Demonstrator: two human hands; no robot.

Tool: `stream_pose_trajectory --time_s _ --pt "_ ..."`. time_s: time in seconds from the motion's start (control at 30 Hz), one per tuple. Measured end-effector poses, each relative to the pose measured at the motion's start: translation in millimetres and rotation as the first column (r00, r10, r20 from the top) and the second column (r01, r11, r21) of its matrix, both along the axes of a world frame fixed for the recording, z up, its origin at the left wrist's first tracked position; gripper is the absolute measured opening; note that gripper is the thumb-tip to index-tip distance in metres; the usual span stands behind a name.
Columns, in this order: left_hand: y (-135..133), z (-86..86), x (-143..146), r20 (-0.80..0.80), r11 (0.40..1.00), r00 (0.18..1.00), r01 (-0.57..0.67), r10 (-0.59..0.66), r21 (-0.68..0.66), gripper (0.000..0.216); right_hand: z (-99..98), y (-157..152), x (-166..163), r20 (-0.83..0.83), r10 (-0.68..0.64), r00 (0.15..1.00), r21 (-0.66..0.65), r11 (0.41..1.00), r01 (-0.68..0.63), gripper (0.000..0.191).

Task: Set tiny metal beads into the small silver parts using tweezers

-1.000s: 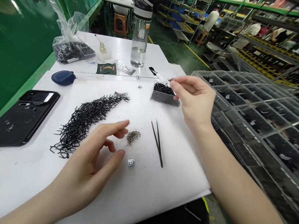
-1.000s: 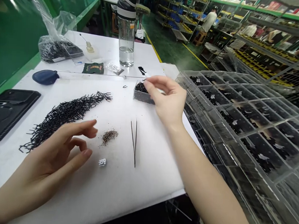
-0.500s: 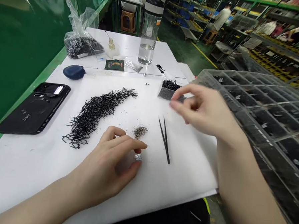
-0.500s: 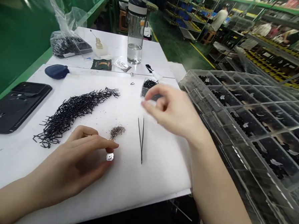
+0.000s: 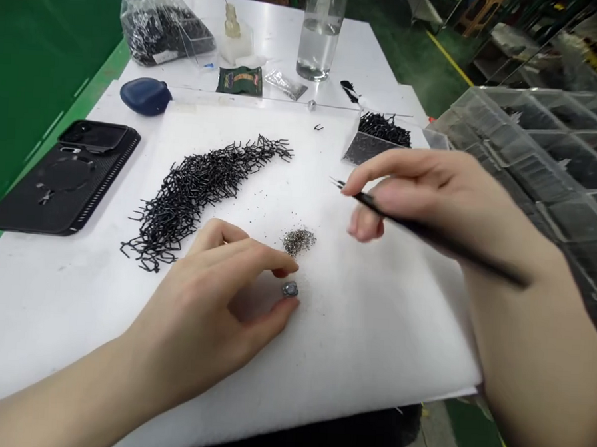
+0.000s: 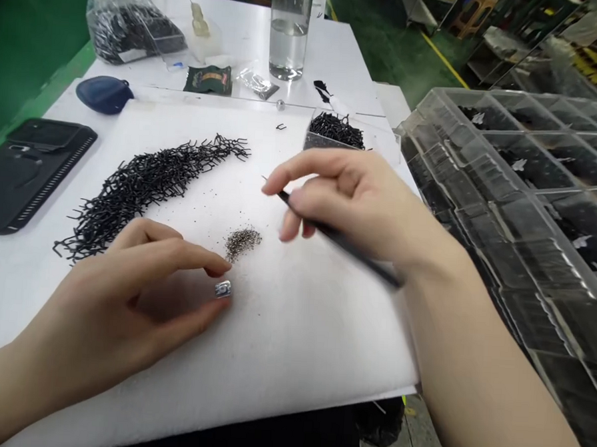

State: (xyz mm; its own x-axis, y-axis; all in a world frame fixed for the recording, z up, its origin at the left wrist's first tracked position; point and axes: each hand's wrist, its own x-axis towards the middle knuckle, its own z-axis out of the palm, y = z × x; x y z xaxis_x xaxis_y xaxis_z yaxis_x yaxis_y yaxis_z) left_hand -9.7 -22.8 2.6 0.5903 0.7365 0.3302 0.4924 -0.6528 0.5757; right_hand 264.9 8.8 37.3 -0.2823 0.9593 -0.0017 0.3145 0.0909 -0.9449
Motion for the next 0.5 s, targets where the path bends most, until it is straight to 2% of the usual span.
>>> stream_pose_trajectory --time_s 0.07,0.13,0.27,0.5 --pt "-0.4 1.6 0.8 -0.011 1.000 1.000 -0.015 0.015 0.021 0.013 -2.8 7.7 4.2 -0.188 -0.025 0.982 -0.081 0.997 0.010 0.017" --pt "-1.2 2.8 0.7 -0.007 0.999 1.000 -0.021 0.022 0.027 0.011 -7.2 12.9 6.2 -0.269 -0.020 0.963 -0.117 0.993 -0.012 0.016" --pt "-1.0 1.9 0.0 0.005 0.999 0.999 -0.032 0.032 -0.006 0.010 -15.8 12.6 2.9 -0.170 0.054 0.984 -0.019 0.998 -0.058 0.005" --pt "0.5 1.9 0.8 -0.020 0.999 0.999 -0.028 0.028 -0.029 0.007 -20.4 10.9 1.5 0.029 0.253 0.967 0.110 0.961 -0.255 0.011"
